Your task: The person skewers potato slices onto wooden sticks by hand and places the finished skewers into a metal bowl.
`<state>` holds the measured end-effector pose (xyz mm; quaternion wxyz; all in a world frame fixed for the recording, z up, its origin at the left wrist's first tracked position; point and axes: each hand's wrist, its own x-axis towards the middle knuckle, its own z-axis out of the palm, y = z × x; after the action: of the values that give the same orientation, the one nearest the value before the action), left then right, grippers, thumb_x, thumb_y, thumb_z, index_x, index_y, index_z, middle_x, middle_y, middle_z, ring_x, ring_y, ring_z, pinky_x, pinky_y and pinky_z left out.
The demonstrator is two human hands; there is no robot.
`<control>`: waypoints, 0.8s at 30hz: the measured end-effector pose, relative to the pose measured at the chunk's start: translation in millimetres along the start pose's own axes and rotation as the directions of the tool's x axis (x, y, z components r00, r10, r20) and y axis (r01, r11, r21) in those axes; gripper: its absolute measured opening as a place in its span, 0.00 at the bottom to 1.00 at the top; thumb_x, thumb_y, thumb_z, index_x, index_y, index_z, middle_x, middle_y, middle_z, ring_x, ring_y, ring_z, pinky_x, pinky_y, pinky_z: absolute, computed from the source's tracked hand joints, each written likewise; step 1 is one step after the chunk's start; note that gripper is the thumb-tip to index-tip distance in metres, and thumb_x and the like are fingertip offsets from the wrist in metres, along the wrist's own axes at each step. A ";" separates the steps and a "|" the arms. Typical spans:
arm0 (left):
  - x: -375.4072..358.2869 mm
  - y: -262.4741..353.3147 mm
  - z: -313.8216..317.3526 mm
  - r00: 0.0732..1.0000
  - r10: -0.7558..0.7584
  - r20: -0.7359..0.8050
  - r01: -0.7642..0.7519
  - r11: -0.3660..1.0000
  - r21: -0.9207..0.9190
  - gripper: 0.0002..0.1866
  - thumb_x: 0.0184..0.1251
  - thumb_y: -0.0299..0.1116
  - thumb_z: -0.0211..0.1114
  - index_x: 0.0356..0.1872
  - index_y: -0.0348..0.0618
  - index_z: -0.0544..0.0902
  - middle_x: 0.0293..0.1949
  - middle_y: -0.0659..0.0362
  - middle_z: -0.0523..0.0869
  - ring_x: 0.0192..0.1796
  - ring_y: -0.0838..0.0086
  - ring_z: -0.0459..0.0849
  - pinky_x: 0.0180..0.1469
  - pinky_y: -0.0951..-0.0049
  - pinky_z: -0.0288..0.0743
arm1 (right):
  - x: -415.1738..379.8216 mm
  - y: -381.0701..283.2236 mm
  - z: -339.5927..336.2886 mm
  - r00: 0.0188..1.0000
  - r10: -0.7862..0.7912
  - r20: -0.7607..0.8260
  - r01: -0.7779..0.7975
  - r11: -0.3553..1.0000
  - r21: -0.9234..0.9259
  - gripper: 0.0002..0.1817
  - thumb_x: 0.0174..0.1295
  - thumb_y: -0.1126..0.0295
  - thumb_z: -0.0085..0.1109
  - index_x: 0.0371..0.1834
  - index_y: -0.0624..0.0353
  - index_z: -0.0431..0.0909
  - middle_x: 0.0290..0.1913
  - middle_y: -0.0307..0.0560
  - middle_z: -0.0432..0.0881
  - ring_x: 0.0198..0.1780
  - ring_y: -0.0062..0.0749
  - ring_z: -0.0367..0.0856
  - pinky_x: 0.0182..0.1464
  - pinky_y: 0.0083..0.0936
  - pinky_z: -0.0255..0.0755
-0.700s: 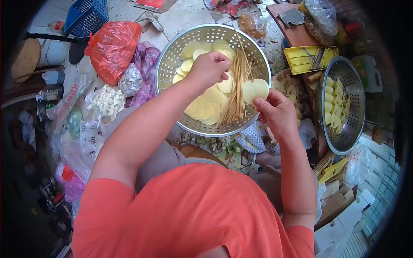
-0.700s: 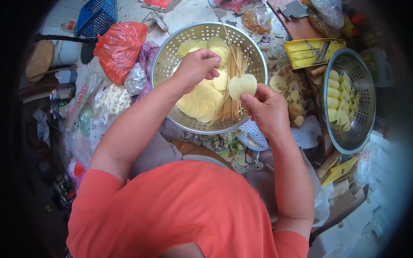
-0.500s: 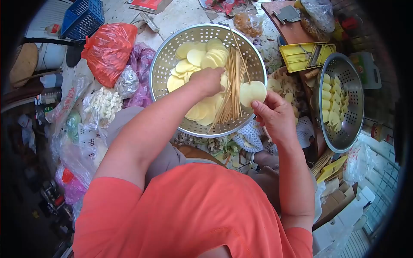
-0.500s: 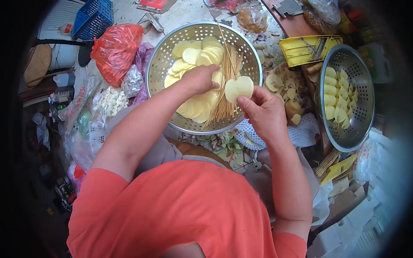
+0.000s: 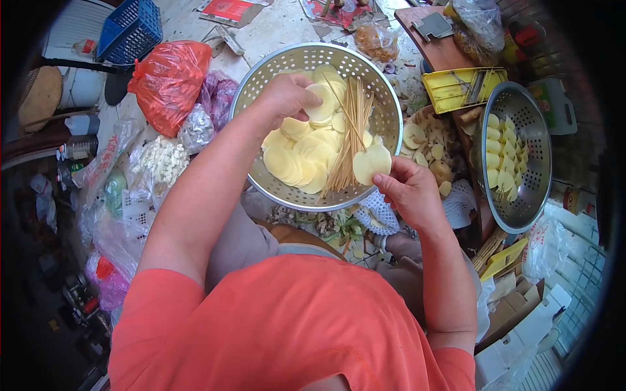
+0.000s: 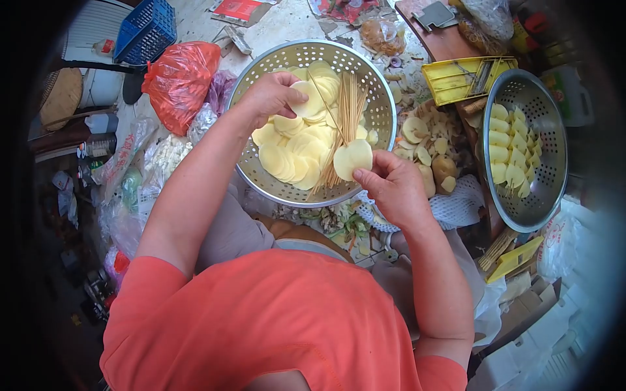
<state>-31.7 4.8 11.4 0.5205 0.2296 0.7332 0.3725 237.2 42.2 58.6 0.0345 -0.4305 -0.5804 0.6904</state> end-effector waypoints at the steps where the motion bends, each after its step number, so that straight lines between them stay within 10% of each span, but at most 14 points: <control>1: -2.2 -0.1 -1.5 0.999 -0.022 0.045 0.021 0.999 0.032 0.10 0.55 0.28 0.64 0.39 0.39 0.79 0.32 0.59 0.83 0.35 0.76 0.83 0.34 0.75 0.76 | 0.2 0.8 1.4 1.000 -0.002 -0.004 0.002 1.000 -0.007 0.07 0.59 0.72 0.61 0.39 0.62 0.79 0.23 0.31 0.75 0.22 0.11 0.67 0.24 0.13 0.63; 6: -6.4 -27.8 12.2 0.998 0.058 0.040 -0.070 0.858 0.508 0.13 0.56 0.25 0.59 0.44 0.41 0.80 0.33 0.52 0.84 0.38 0.66 0.85 0.37 0.66 0.77 | 3.0 0.3 9.4 0.999 0.003 -0.032 -0.003 1.000 0.003 0.08 0.59 0.73 0.61 0.40 0.62 0.79 0.23 0.31 0.75 0.22 0.11 0.66 0.24 0.12 0.63; 8: 1.1 -54.6 15.4 0.874 0.478 0.089 -0.337 0.464 0.819 0.14 0.54 0.25 0.61 0.44 0.43 0.79 0.35 0.50 0.84 0.37 0.59 0.84 0.40 0.65 0.77 | 4.6 -1.4 10.9 1.000 -0.001 -0.020 0.000 1.000 -0.016 0.08 0.59 0.73 0.61 0.41 0.62 0.79 0.24 0.31 0.76 0.22 0.11 0.66 0.24 0.13 0.63; 10: 3.1 -53.5 12.5 0.839 0.540 0.063 -0.357 0.460 0.813 0.16 0.51 0.24 0.61 0.44 0.48 0.80 0.35 0.51 0.84 0.37 0.49 0.81 0.44 0.62 0.75 | 5.2 -3.0 11.8 1.000 0.003 -0.009 -0.004 1.000 -0.025 0.08 0.59 0.73 0.61 0.41 0.62 0.80 0.24 0.31 0.76 0.23 0.11 0.66 0.25 0.13 0.63; 13: 0.7 -29.8 -0.4 0.835 0.548 -0.050 -0.326 0.566 0.757 0.13 0.53 0.25 0.62 0.42 0.44 0.80 0.32 0.54 0.84 0.32 0.61 0.83 0.35 0.68 0.76 | 5.2 -0.7 11.0 1.000 0.014 0.012 -0.014 0.999 -0.048 0.08 0.59 0.74 0.61 0.41 0.62 0.80 0.25 0.31 0.77 0.23 0.12 0.66 0.25 0.13 0.63; 15: -6.0 -6.7 -12.3 0.987 0.095 -0.131 -0.073 0.984 0.165 0.12 0.56 0.27 0.63 0.43 0.41 0.79 0.31 0.59 0.83 0.28 0.76 0.82 0.25 0.78 0.72 | 5.1 -1.9 11.2 1.000 0.010 0.026 -0.008 0.998 -0.065 0.08 0.59 0.74 0.61 0.41 0.62 0.80 0.25 0.32 0.77 0.23 0.12 0.67 0.25 0.13 0.63; 18: -4.4 -4.1 -25.4 0.983 0.090 -0.157 -0.133 0.947 -0.293 0.13 0.57 0.27 0.63 0.44 0.38 0.78 0.30 0.63 0.82 0.26 0.87 0.79 0.20 0.88 0.65 | 1.8 -4.4 13.6 0.999 0.026 0.047 -0.023 0.997 -0.076 0.09 0.59 0.74 0.61 0.42 0.62 0.80 0.26 0.32 0.78 0.23 0.12 0.67 0.25 0.13 0.64; 24: -5.7 2.2 -29.5 0.966 0.073 -0.247 -0.220 0.736 -0.640 0.12 0.55 0.24 0.61 0.41 0.36 0.77 0.37 0.55 0.81 0.36 0.69 0.82 0.36 0.67 0.82 | 0.1 -3.7 15.2 0.998 0.035 0.057 -0.034 0.999 -0.017 0.10 0.58 0.75 0.61 0.43 0.62 0.80 0.26 0.33 0.78 0.23 0.12 0.67 0.24 0.13 0.63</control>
<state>-57.4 -7.0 21.9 0.4582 0.0476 0.5823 0.6698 225.8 31.7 60.9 0.0026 -0.4208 -0.5793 0.6981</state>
